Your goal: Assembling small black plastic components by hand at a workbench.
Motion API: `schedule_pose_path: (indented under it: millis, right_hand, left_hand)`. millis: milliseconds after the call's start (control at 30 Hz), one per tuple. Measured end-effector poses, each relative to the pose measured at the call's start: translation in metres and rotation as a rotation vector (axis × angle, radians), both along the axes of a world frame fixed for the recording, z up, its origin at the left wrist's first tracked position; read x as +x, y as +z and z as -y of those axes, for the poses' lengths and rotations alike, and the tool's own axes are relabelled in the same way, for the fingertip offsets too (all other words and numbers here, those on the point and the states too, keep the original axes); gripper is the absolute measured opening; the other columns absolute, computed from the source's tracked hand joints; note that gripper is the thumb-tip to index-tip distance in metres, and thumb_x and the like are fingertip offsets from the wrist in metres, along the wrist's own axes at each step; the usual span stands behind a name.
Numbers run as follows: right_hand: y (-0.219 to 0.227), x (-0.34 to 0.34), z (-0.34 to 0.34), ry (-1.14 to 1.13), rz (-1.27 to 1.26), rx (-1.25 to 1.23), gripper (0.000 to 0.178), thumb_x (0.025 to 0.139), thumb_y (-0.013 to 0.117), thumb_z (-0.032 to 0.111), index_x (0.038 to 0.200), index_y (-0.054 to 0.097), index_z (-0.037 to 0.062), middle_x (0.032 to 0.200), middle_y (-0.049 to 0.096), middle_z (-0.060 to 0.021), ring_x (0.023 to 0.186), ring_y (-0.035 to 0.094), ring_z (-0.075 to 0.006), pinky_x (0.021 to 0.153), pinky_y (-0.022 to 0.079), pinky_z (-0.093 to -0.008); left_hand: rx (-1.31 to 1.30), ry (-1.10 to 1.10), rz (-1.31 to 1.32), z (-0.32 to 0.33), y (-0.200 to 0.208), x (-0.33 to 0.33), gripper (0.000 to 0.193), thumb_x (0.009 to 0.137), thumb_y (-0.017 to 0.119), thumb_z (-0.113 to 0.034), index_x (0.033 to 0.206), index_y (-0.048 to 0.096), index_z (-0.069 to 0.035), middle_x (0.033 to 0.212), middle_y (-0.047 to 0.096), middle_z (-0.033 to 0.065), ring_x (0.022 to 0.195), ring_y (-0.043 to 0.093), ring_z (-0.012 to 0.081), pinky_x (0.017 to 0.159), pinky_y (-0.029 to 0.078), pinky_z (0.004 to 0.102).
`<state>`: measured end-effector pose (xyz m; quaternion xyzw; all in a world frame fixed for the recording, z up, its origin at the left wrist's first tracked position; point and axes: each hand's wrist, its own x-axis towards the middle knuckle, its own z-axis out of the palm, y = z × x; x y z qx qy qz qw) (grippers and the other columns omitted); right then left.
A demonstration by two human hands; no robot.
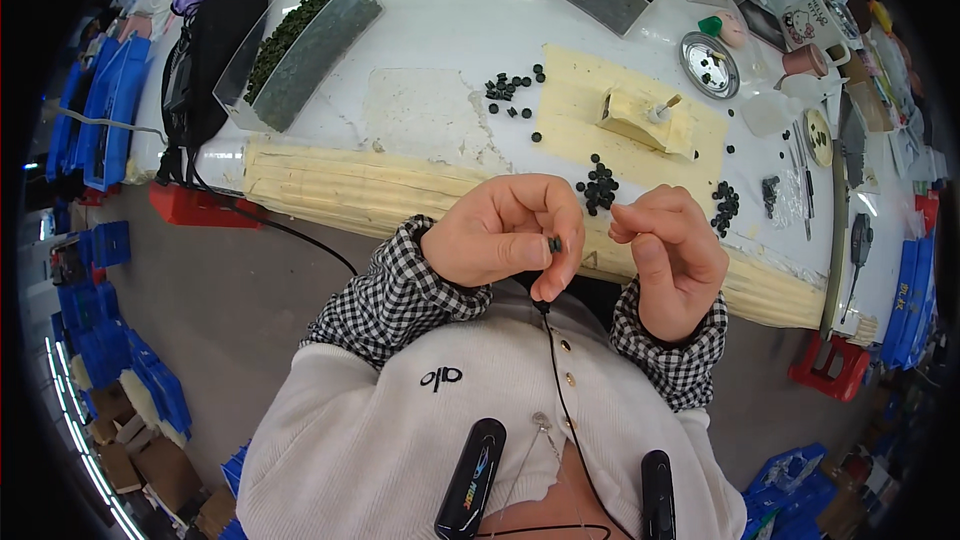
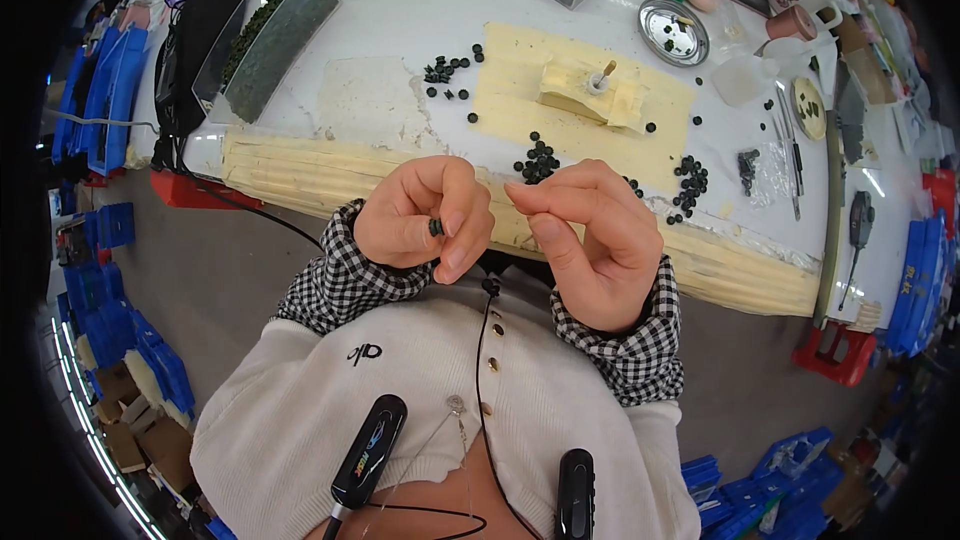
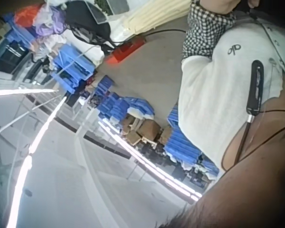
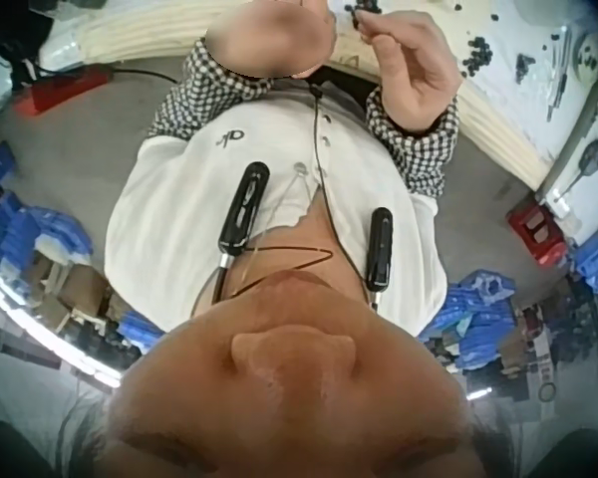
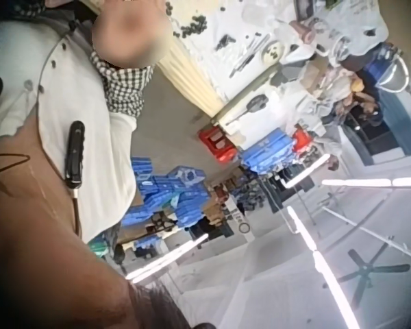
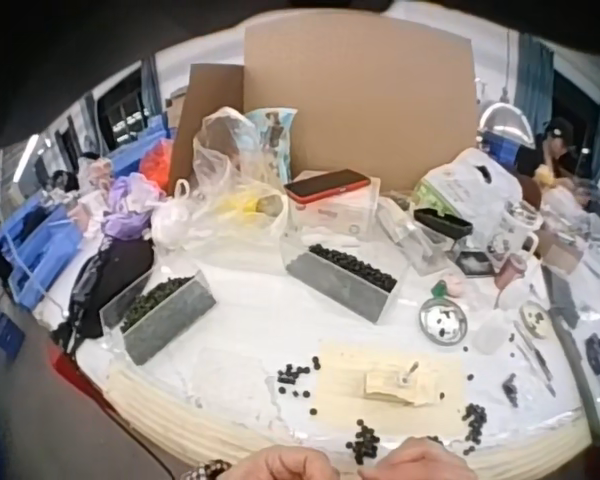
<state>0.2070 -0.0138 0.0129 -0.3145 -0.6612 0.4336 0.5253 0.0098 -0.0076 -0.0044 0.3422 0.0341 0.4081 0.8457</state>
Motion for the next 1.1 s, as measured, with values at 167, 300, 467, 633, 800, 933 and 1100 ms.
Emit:
schedule_pose_path:
  millis: [167, 300, 467, 633, 800, 933, 1100]
  right_hand:
    - [0.0, 0.0, 0.0, 0.012, 0.004, 0.015, 0.017, 0.08, 0.057, -0.004, 0.096, 0.065, -0.0042, 0.085, 0.06, -0.0111, 0.076, 0.055, -0.0164, 0.069, 0.044, -0.0248]
    - [0.0, 0.0, 0.001, 0.008, -0.001, 0.004, 0.017, 0.08, 0.057, -0.004, 0.095, 0.065, -0.0045, 0.085, 0.059, -0.0111, 0.076, 0.055, -0.0163, 0.068, 0.044, -0.0249]
    - [0.001, 0.0, 0.002, 0.011, -0.003, -0.012, 0.016, 0.081, 0.057, -0.004, 0.095, 0.065, -0.0042, 0.085, 0.06, -0.0111, 0.076, 0.055, -0.0162, 0.068, 0.044, -0.025]
    - [0.0, -0.001, 0.002, 0.013, 0.004, -0.012, 0.016, 0.081, 0.057, -0.003, 0.096, 0.064, -0.0039, 0.085, 0.06, -0.0112, 0.076, 0.055, -0.0163, 0.068, 0.044, -0.025]
    - [0.0, 0.0, 0.001, 0.014, 0.019, 0.003, 0.017, 0.081, 0.058, -0.003, 0.096, 0.065, -0.0035, 0.085, 0.06, -0.0112, 0.076, 0.056, -0.0167, 0.068, 0.044, -0.0251]
    - [0.0, 0.001, 0.001, 0.028, 0.033, -0.003, 0.017, 0.08, 0.059, -0.003, 0.096, 0.065, -0.0029, 0.083, 0.06, -0.011, 0.075, 0.057, -0.0176, 0.067, 0.045, -0.0256]
    - [-0.002, 0.004, 0.001, 0.066, 0.093, 0.005, 0.019, 0.08, 0.061, -0.001, 0.098, 0.066, 0.0001, 0.082, 0.06, -0.01, 0.071, 0.057, -0.0164, 0.063, 0.045, -0.0238]
  left_hand:
    - [0.012, -0.04, 0.026, 0.0, -0.004, -0.002, 0.024, 0.088, 0.06, -0.022, 0.095, 0.049, -0.002, 0.078, 0.058, 0.0088, 0.066, 0.056, 0.0136, 0.055, 0.045, 0.0229]
    - [0.006, -0.052, 0.045, -0.001, -0.004, -0.001, 0.024, 0.088, 0.06, -0.022, 0.095, 0.049, -0.002, 0.078, 0.058, 0.0086, 0.065, 0.056, 0.0136, 0.055, 0.045, 0.0228]
    - [0.0, -0.071, 0.06, 0.0, -0.005, -0.001, 0.024, 0.088, 0.06, -0.022, 0.095, 0.049, -0.002, 0.078, 0.058, 0.0085, 0.065, 0.056, 0.0131, 0.055, 0.046, 0.0223]
    - [0.012, -0.074, 0.073, 0.001, -0.005, -0.001, 0.024, 0.089, 0.059, -0.021, 0.095, 0.048, -0.001, 0.077, 0.058, 0.0086, 0.065, 0.056, 0.0129, 0.054, 0.046, 0.0221]
    - [0.021, -0.08, 0.095, 0.0, -0.006, 0.0, 0.022, 0.089, 0.059, -0.02, 0.094, 0.048, -0.001, 0.077, 0.058, 0.0089, 0.064, 0.056, 0.013, 0.054, 0.045, 0.0224]
    - [0.002, -0.061, 0.081, -0.001, -0.004, -0.001, 0.02, 0.088, 0.059, -0.018, 0.092, 0.049, -0.001, 0.076, 0.058, 0.0087, 0.064, 0.055, 0.0131, 0.054, 0.045, 0.0231]
    - [0.045, 0.125, -0.216, -0.004, 0.005, -0.01, 0.015, 0.087, 0.059, -0.011, 0.092, 0.052, 0.001, 0.077, 0.059, 0.0082, 0.065, 0.055, 0.0114, 0.057, 0.046, 0.0231]
